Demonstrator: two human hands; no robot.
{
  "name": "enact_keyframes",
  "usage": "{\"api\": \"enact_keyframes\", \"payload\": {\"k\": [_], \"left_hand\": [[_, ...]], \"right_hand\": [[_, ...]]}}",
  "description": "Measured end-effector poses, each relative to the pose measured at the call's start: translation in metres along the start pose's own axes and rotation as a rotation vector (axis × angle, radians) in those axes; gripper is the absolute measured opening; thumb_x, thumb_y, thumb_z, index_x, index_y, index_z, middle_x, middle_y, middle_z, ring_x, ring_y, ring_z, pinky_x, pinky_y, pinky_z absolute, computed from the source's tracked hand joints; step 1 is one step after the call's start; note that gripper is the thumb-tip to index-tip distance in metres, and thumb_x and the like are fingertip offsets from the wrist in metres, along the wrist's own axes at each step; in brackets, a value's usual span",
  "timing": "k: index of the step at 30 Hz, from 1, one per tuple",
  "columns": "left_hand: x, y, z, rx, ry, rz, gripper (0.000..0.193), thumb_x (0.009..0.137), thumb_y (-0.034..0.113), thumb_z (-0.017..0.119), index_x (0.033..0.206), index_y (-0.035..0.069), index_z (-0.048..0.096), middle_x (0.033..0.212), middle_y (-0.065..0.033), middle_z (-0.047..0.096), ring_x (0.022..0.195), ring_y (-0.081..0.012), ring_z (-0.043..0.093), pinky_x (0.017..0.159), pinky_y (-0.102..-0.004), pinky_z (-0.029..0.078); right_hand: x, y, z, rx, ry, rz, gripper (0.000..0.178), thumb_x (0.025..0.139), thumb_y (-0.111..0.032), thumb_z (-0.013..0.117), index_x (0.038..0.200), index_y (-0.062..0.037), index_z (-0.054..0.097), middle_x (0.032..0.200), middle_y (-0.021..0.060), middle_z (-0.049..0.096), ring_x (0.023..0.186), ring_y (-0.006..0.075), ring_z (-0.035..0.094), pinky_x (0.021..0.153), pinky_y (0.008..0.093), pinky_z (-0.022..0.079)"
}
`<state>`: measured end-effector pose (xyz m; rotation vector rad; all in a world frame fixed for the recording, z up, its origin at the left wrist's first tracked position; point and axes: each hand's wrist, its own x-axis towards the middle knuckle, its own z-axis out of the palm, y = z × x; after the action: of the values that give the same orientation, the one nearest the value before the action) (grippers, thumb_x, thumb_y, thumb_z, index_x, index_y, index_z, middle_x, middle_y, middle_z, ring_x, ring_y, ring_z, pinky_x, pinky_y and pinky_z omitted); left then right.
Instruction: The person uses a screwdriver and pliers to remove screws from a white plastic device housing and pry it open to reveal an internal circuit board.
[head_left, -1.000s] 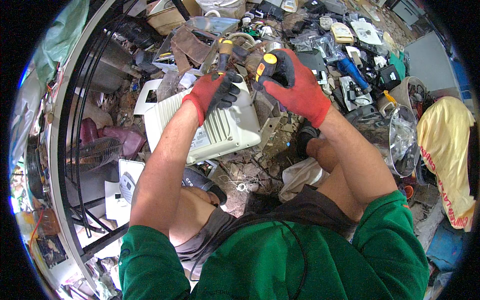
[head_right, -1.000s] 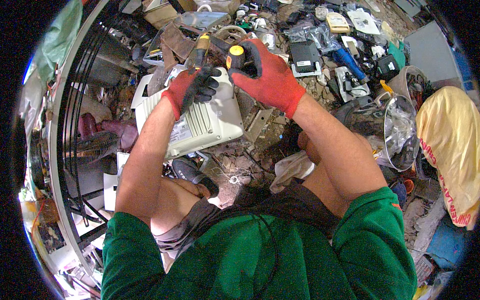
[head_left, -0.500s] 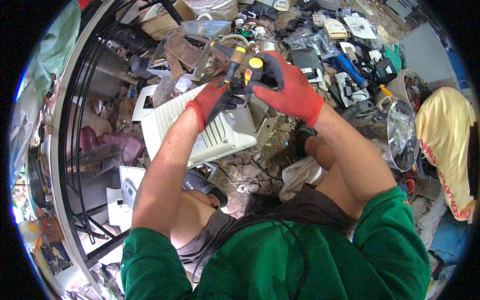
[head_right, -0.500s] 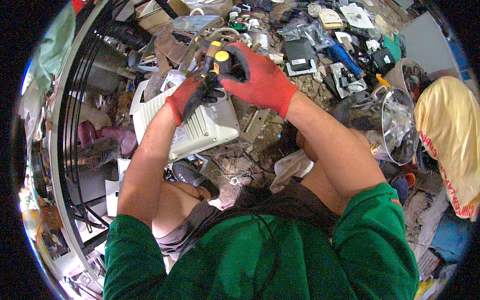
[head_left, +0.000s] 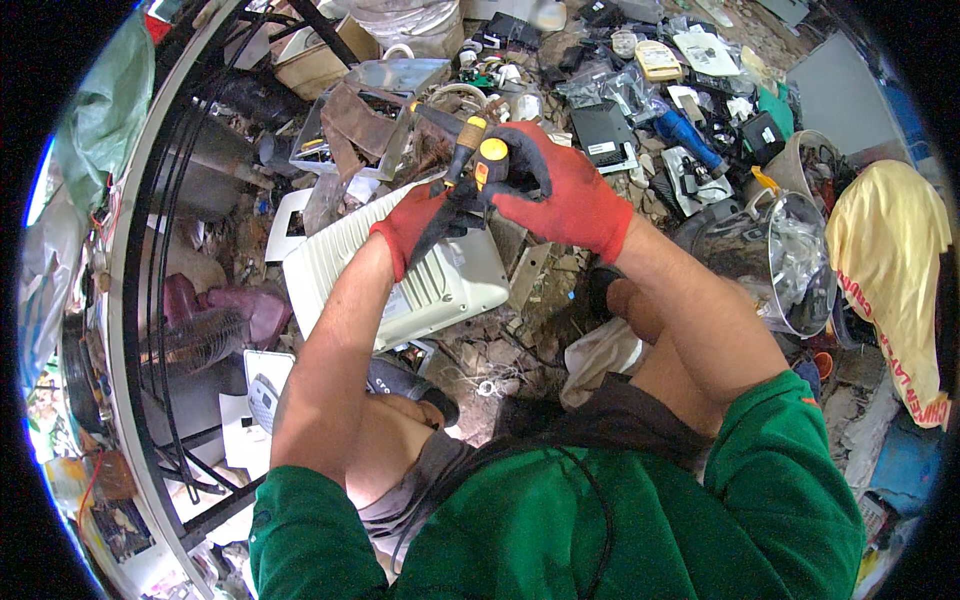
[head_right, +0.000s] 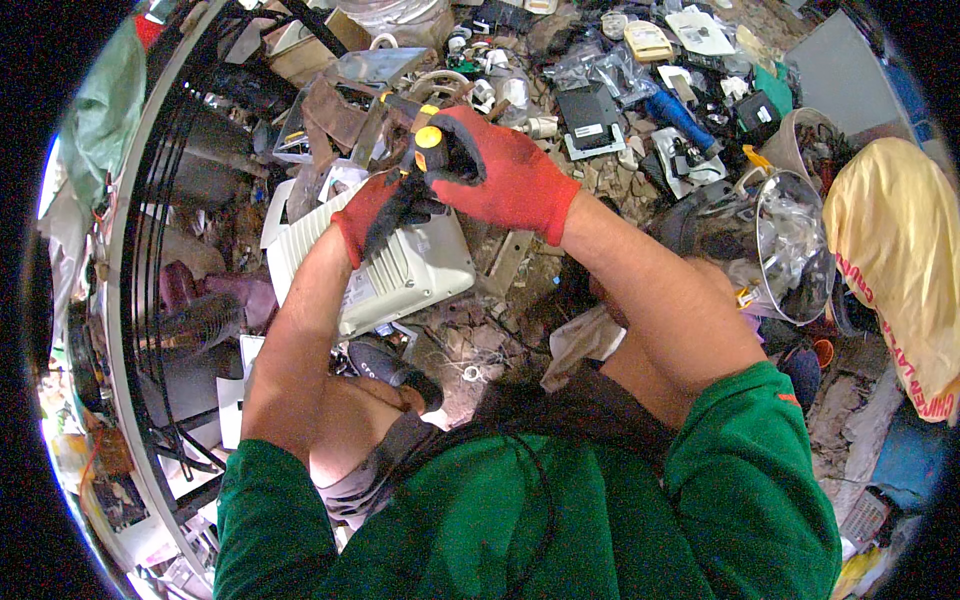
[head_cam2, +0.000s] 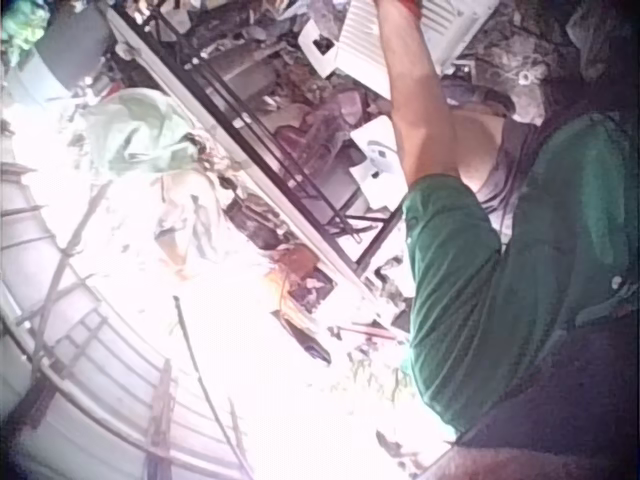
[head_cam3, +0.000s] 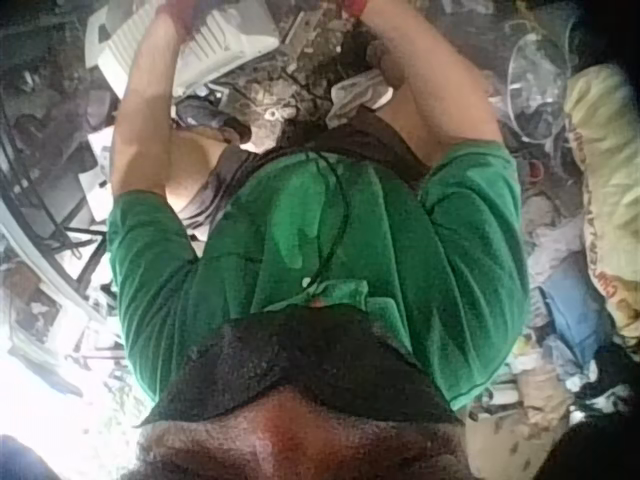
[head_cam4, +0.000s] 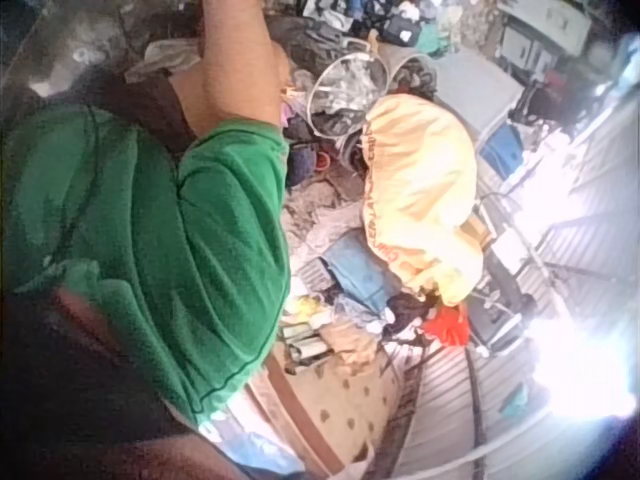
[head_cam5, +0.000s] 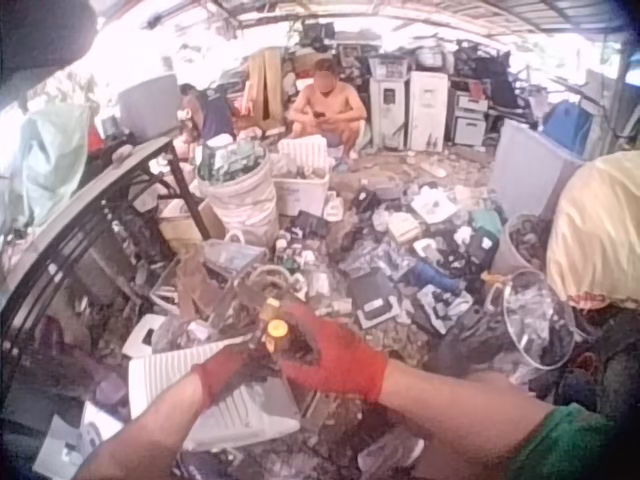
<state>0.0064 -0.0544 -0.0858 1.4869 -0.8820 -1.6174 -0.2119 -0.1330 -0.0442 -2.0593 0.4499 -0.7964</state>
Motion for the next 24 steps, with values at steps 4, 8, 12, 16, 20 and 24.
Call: {"api": "enact_keyframes", "payload": {"k": [4,8,12,16,20,24], "left_hand": [[-0.003,0.0,0.001,0.008,0.008,0.005,0.037,0.094,0.035,0.061,0.109,0.002,0.066,0.093,-0.0057,0.07,0.079,-0.011,0.064,0.069,-0.0265,0.05],[-0.002,-0.001,0.002,0.018,0.032,0.024,0.037,0.094,0.035,0.061,0.109,0.001,0.067,0.092,-0.0059,0.07,0.078,-0.0108,0.063,0.068,-0.0267,0.05],[0.004,-0.008,-0.006,0.176,0.029,0.063,0.04,0.093,0.037,0.057,0.105,0.0,0.067,0.085,-0.0053,0.068,0.075,-0.0112,0.06,0.069,-0.0293,0.049],[0.002,0.002,0.005,0.455,0.041,0.056,0.038,0.094,0.03,0.054,0.115,-0.002,0.061,0.093,-0.007,0.068,0.082,-0.0132,0.058,0.075,-0.0299,0.048],[0.015,-0.021,-0.011,0.315,-0.081,0.06,0.042,0.094,0.033,0.057,0.118,-0.001,0.06,0.1,-0.0068,0.067,0.089,-0.0121,0.058,0.08,-0.0303,0.048],[0.015,-0.031,-0.016,0.446,-0.062,0.097,0.038,0.094,0.021,0.053,0.126,0.001,0.057,0.108,-0.0082,0.067,0.095,-0.0128,0.062,0.087,-0.0305,0.051]], "right_hand": [[0.002,-0.007,0.0,-0.022,-0.02,0.029,0.063,0.079,-0.013,0.074,0.133,-0.0045,0.043,0.111,0.0128,0.064,0.102,0.0188,0.064,0.09,0.0331,0.05],[0.002,-0.006,0.001,0.038,-0.009,0.045,0.061,0.079,-0.017,0.073,0.131,-0.0055,0.044,0.111,0.0148,0.064,0.104,0.0236,0.064,0.09,0.0358,0.05],[0.004,0.004,0.007,0.093,0.016,0.013,0.061,0.078,-0.022,0.074,0.129,-0.0072,0.045,0.11,0.015,0.065,0.103,0.0277,0.065,0.088,0.0389,0.051],[-0.002,0.0,-0.001,0.109,-0.012,0.068,0.064,0.076,-0.014,0.074,0.13,-0.0034,0.042,0.114,0.0125,0.06,0.107,0.0215,0.061,0.094,0.0355,0.048],[0.0,-0.004,0.002,0.099,-0.034,0.067,0.067,0.073,-0.012,0.075,0.13,-0.0031,0.042,0.117,0.0109,0.058,0.107,0.0204,0.06,0.096,0.0348,0.047],[-0.001,0.006,0.016,0.038,0.011,0.008,0.064,0.073,-0.023,0.077,0.127,-0.0037,0.048,0.113,0.0194,0.061,0.107,0.0344,0.06,0.093,0.04,0.047]]}}
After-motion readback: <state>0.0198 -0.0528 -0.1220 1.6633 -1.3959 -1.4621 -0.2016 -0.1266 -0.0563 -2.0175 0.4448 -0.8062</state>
